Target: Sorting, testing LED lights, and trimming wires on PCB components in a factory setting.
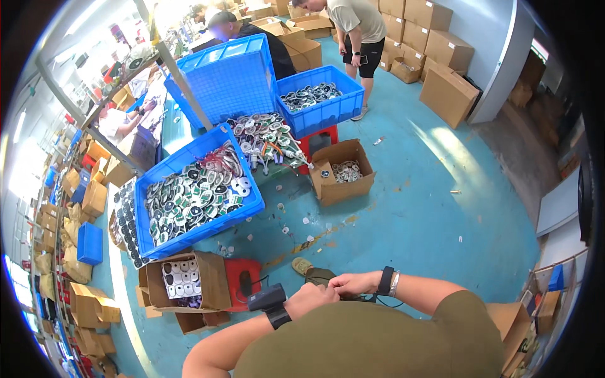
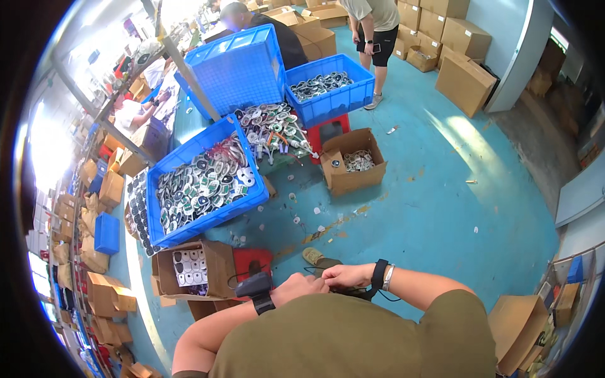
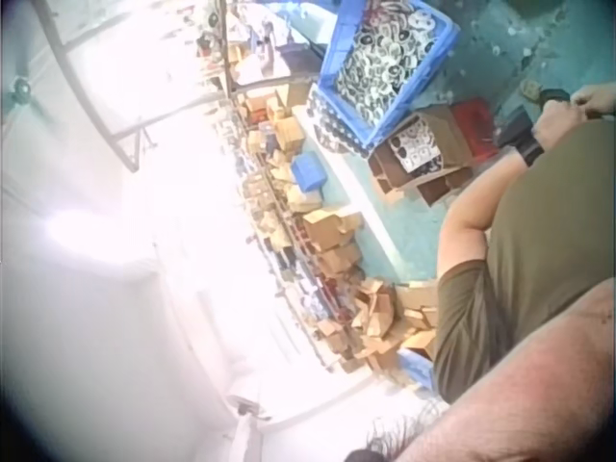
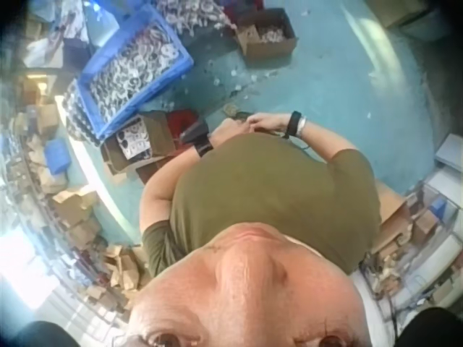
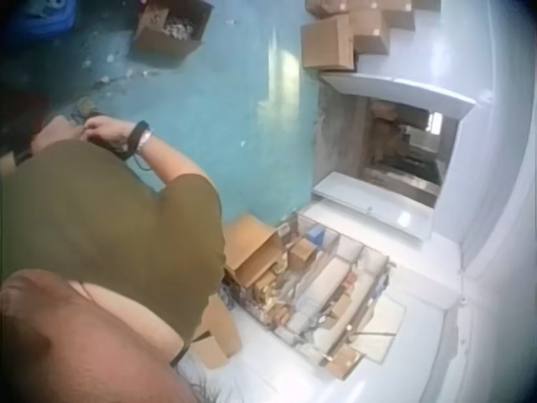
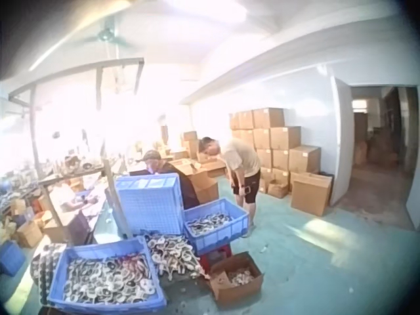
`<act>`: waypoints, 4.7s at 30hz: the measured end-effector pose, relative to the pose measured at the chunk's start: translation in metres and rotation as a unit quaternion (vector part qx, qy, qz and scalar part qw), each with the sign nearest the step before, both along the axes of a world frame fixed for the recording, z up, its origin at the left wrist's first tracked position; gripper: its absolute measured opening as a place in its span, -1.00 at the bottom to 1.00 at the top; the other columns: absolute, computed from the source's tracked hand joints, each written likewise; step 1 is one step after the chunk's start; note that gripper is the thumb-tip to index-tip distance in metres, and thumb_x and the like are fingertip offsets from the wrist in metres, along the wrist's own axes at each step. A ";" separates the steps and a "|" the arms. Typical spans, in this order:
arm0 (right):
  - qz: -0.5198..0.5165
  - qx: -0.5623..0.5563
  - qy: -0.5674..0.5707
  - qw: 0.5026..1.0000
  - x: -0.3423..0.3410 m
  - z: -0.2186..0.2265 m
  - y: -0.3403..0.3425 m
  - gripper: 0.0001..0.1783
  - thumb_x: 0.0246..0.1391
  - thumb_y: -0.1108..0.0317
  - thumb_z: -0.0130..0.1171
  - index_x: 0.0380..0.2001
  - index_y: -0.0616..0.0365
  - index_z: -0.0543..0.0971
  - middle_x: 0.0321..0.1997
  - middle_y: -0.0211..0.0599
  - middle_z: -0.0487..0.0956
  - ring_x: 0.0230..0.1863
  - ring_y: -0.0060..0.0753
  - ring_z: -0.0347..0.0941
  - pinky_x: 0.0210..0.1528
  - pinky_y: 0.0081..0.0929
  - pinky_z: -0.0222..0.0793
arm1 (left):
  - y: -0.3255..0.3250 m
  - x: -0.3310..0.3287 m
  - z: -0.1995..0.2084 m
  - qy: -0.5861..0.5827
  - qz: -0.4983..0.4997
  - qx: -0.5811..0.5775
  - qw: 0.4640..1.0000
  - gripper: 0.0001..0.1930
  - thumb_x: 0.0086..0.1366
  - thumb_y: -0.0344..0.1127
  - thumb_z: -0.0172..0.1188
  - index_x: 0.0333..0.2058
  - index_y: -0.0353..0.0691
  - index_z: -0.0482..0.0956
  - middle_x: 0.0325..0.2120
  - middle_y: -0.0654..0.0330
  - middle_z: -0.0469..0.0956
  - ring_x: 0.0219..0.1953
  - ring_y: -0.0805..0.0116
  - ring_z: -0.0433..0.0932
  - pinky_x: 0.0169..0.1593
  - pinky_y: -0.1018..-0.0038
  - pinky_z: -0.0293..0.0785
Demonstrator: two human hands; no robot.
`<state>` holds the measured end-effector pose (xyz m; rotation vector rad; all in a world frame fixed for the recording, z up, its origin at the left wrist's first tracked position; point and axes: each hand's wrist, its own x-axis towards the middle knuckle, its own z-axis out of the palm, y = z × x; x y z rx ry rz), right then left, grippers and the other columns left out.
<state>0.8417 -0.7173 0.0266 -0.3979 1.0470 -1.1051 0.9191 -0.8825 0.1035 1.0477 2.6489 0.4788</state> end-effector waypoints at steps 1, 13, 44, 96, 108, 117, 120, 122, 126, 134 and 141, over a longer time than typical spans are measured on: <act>0.003 0.008 0.001 1.000 -0.002 0.001 0.001 -0.89 0.13 0.34 -0.18 -0.41 0.11 0.32 -0.44 -0.56 0.35 -0.44 -0.73 0.25 -0.37 -0.71 0.23 | -0.001 0.000 -0.001 0.013 -0.038 0.028 0.999 -0.81 0.00 -0.28 -0.04 -0.52 -0.31 0.37 -0.68 0.07 0.44 -0.60 0.14 0.48 -0.65 0.31 0.32; -0.019 0.025 0.012 0.999 -0.012 -0.006 0.004 -0.87 0.11 0.36 -0.14 -0.33 0.16 0.37 -0.47 -0.50 0.41 -0.51 -0.71 0.28 -0.43 -0.72 0.24 | 0.013 -0.013 -0.005 -0.006 -0.015 -0.140 0.990 -0.84 -0.11 -0.26 0.04 -0.72 -0.19 0.44 -0.73 0.20 0.43 -0.62 0.30 0.47 -0.66 0.41 0.24; -0.077 0.084 0.200 0.973 -0.004 0.029 0.012 -0.83 0.01 0.54 -0.09 -0.28 0.24 0.39 -0.34 -0.42 0.46 -0.36 -0.65 0.36 -0.34 -0.64 0.33 | 0.042 -0.004 -0.056 0.158 0.209 -0.073 0.962 -0.86 -0.14 -0.21 0.04 -0.68 -0.12 0.45 -0.69 0.24 0.39 -0.67 0.34 0.43 -0.66 0.39 0.21; 0.012 0.148 -0.056 0.987 -0.211 0.049 -0.203 -0.73 -0.03 0.46 0.02 -0.20 0.28 0.39 -0.25 -0.35 0.48 -0.29 -0.59 0.42 -0.26 -0.64 0.34 | -0.208 -0.183 -0.038 -0.058 0.163 0.258 0.951 -0.81 0.15 -0.22 -0.12 -0.37 -0.19 0.37 -0.39 0.12 0.38 -0.37 0.16 0.47 -0.44 0.26 0.43; -0.116 0.088 -0.088 0.985 -0.188 0.032 -0.228 -0.75 -0.10 0.51 0.00 -0.25 0.29 0.42 -0.29 -0.38 0.49 -0.34 -0.63 0.41 -0.33 -0.70 0.32 | -0.239 -0.194 -0.021 -0.303 0.270 0.115 0.907 -0.65 0.12 -0.03 -0.09 -0.40 -0.17 0.52 -0.58 0.04 0.50 -0.58 0.17 0.50 -0.57 0.23 0.30; -0.040 0.190 0.043 0.980 -0.184 0.062 -0.265 -0.70 -0.06 0.48 0.03 -0.20 0.31 0.39 -0.27 -0.36 0.48 -0.29 -0.59 0.40 -0.26 -0.65 0.31 | -0.283 -0.189 -0.019 -0.291 0.054 0.428 0.854 -0.74 0.20 -0.19 -0.02 -0.42 -0.24 0.55 -0.60 0.14 0.50 -0.57 0.40 0.45 -0.50 0.48 0.32; -0.034 0.229 0.042 0.972 -0.177 0.063 -0.267 -0.66 -0.03 0.44 0.03 -0.14 0.29 0.34 -0.20 -0.33 0.46 -0.22 -0.56 0.39 -0.22 -0.64 0.32 | -0.286 -0.188 -0.016 -0.424 0.045 0.511 0.747 -0.79 0.12 -0.27 0.12 -0.36 -0.30 0.54 -0.61 0.24 0.50 -0.54 0.54 0.40 -0.46 0.54 0.31; -0.064 0.193 -0.002 0.979 -0.172 0.066 -0.265 -0.64 -0.02 0.42 0.03 -0.12 0.28 0.32 -0.16 -0.32 0.44 -0.20 -0.55 0.38 -0.21 -0.63 0.31 | -0.291 -0.185 -0.015 -0.448 0.049 0.516 0.728 -0.78 0.11 -0.28 0.12 -0.35 -0.32 0.53 -0.59 0.26 0.50 -0.52 0.57 0.39 -0.45 0.56 0.31; -0.028 0.182 -0.009 0.983 -0.170 0.064 -0.244 -0.64 -0.02 0.43 0.05 -0.12 0.25 0.29 -0.18 -0.38 0.41 -0.22 -0.58 0.34 -0.18 -0.62 0.29 | -0.296 -0.174 -0.027 -0.434 0.028 0.500 0.749 -0.77 0.11 -0.28 0.12 -0.35 -0.35 0.52 -0.53 0.25 0.50 -0.47 0.58 0.40 -0.41 0.59 0.32; 0.077 0.097 0.305 0.944 -0.170 0.063 -0.218 -0.69 -0.15 0.43 0.14 -0.25 0.20 0.41 -0.22 -0.37 0.39 -0.18 -0.55 0.30 -0.12 -0.56 0.25 | -0.288 -0.147 -0.051 -0.339 0.083 0.547 0.761 -0.80 0.11 -0.32 0.10 -0.35 -0.36 0.50 -0.44 0.16 0.47 -0.34 0.47 0.42 -0.27 0.56 0.33; 0.021 -0.023 0.234 0.972 -0.178 0.078 -0.205 -0.67 -0.19 0.41 0.17 -0.26 0.22 0.44 -0.12 -0.29 0.37 -0.13 -0.42 0.30 -0.07 -0.45 0.22 | -0.301 -0.089 -0.062 -0.271 0.383 0.585 0.662 -0.76 0.11 -0.31 0.10 -0.28 -0.33 0.47 -0.41 0.24 0.49 -0.35 0.55 0.42 -0.26 0.60 0.35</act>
